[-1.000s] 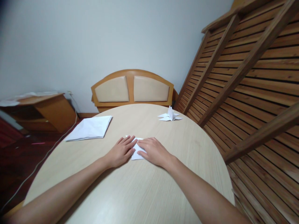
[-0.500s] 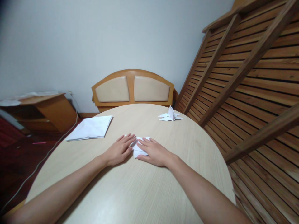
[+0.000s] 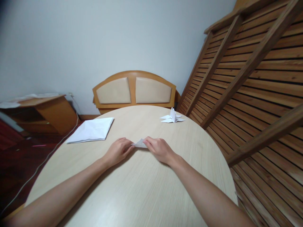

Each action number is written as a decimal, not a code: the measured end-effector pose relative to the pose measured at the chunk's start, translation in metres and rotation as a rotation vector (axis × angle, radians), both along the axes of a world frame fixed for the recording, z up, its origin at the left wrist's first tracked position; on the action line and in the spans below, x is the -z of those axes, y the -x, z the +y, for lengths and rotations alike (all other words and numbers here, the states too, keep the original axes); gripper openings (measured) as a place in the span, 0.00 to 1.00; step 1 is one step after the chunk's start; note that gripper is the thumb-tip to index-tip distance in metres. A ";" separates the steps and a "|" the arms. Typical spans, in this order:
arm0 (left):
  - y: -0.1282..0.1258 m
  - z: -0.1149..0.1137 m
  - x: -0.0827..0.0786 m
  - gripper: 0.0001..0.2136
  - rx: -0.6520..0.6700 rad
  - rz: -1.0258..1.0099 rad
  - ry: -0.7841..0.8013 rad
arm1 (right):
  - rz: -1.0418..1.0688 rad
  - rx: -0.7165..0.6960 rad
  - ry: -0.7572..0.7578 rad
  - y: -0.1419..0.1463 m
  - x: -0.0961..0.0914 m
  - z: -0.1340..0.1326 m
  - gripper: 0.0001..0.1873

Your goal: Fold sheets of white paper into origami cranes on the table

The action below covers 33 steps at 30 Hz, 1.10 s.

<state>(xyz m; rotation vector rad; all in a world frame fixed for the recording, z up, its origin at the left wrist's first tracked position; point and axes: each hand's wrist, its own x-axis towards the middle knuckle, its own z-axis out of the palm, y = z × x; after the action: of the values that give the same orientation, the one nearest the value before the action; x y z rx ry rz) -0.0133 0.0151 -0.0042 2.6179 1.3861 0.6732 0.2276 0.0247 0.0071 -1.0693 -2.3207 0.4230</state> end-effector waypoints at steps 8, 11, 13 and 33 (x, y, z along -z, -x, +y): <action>-0.001 0.001 0.005 0.12 -0.139 -0.315 0.135 | 0.356 0.143 0.069 -0.001 0.002 0.008 0.12; 0.000 0.003 0.006 0.15 -0.178 -0.417 0.175 | 0.448 0.186 0.145 -0.002 0.006 0.013 0.14; 0.002 0.004 0.005 0.17 -0.202 -0.427 0.189 | 0.497 0.182 0.188 -0.002 0.010 0.015 0.16; -0.002 -0.008 0.007 0.22 0.232 -0.014 0.117 | 0.351 0.189 0.381 -0.011 0.028 0.026 0.19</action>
<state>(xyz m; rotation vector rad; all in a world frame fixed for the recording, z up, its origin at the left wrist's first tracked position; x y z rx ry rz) -0.0114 0.0073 -0.0117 2.6188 1.0601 0.5602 0.2388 0.0504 -0.0210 -1.2595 -1.8530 0.9239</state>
